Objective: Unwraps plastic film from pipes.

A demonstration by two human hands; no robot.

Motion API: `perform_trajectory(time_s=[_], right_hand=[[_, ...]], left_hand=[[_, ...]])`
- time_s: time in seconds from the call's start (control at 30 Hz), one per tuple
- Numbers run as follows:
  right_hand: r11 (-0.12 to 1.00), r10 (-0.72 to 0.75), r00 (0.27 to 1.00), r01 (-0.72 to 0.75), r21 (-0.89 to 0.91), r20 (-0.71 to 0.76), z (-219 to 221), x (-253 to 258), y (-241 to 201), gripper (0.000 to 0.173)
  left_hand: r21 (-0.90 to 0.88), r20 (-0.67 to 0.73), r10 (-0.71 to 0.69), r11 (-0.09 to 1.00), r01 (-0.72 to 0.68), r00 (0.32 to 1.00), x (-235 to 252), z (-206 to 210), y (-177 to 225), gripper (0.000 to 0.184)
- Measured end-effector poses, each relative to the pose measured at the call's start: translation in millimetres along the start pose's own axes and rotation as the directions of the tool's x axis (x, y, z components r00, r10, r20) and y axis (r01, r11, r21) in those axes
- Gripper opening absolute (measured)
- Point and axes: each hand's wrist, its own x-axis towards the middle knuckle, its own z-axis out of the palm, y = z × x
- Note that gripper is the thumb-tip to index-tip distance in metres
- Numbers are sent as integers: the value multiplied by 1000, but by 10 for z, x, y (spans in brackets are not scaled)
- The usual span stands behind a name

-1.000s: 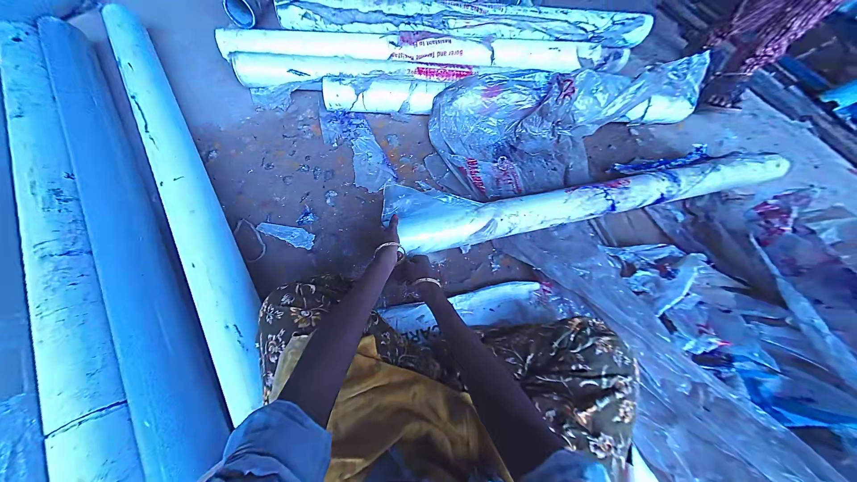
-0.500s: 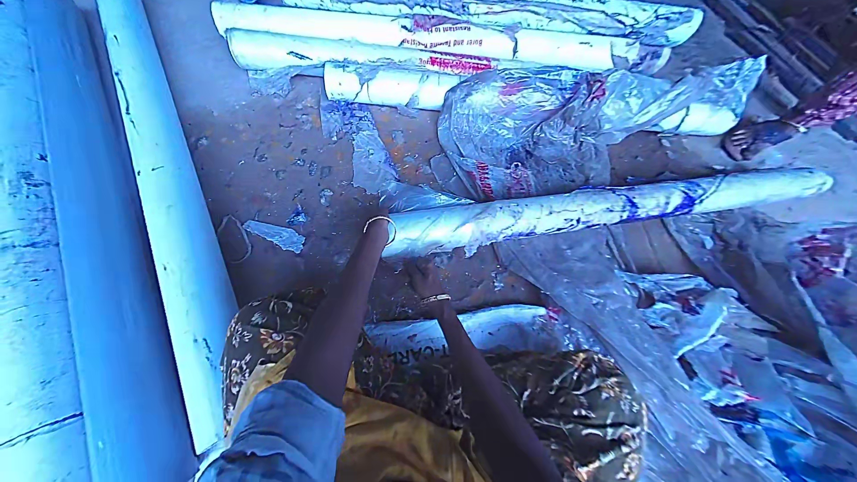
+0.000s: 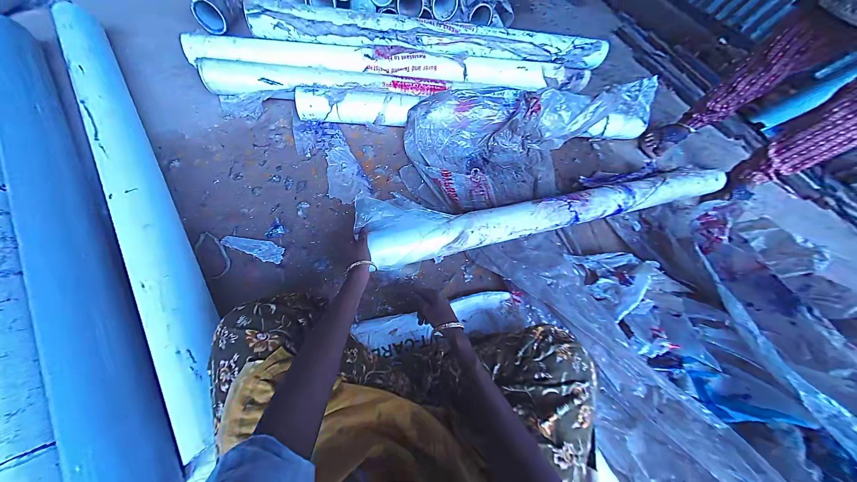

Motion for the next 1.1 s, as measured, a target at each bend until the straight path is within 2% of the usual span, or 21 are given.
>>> perform_trajectory(time_s=[0.07, 0.17, 0.27, 0.33, 0.43, 0.6, 0.7, 0.8, 0.9, 0.97, 1.03, 1.07, 1.1], right_hand=[[999, 45, 998, -44, 14, -53, -187, -165, 64, 27], [999, 46, 989, -43, 22, -137, -389, -397, 191, 28], [994, 82, 979, -95, -61, -188, -514, -575, 401, 29], [985, 111, 971, -136, -109, -212, -557, -689, 474, 30], [976, 87, 974, -126, -177, -211, -586, -837, 445, 30], [945, 77, 975, -139, -295, -211, -578, -974, 373, 32], [941, 50, 980, -111, -321, -194, -558, -944, 381, 31], [964, 53, 984, -94, -247, -167, -544, -791, 311, 31], [995, 74, 977, -87, -55, -198, -535, -491, 117, 34], [991, 125, 959, -107, 87, -255, -571, -230, -85, 40], [975, 203, 930, -164, 148, -307, -624, 95, -258, 53], [970, 240, 916, -208, 129, -322, -654, 246, -335, 59], [965, 261, 906, -246, 88, -334, -676, 363, -404, 63]], left_hand=[[-52, -18, -16, 999, 15, 1000, -144, -38, -22, 59], [-258, -8, -12, 966, 10, 1000, -273, -39, -147, 57], [-351, 27, -19, 936, 27, 999, -312, -28, -237, 59], [-357, -12, -28, 934, 22, 1000, -321, 1, -230, 54], [-265, -23, -42, 964, 34, 999, -337, -30, -172, 52], [-251, -47, -51, 967, 37, 998, -183, -263, -158, 49], [-171, -52, -46, 985, 36, 998, -15, -481, -246, 47], [-94, 35, -48, 994, 51, 998, 72, -619, -359, 57], [130, 50, -20, 991, 13, 999, -26, -718, -266, 51], [346, -41, 14, 938, 1, 999, -169, -776, -129, 45], [442, -107, 140, 893, -80, 984, -280, -751, -112, 51], [462, -137, 287, 865, -195, 948, -318, -700, -158, 54], [493, -155, 461, 802, -336, 874, -370, -635, -211, 54]])
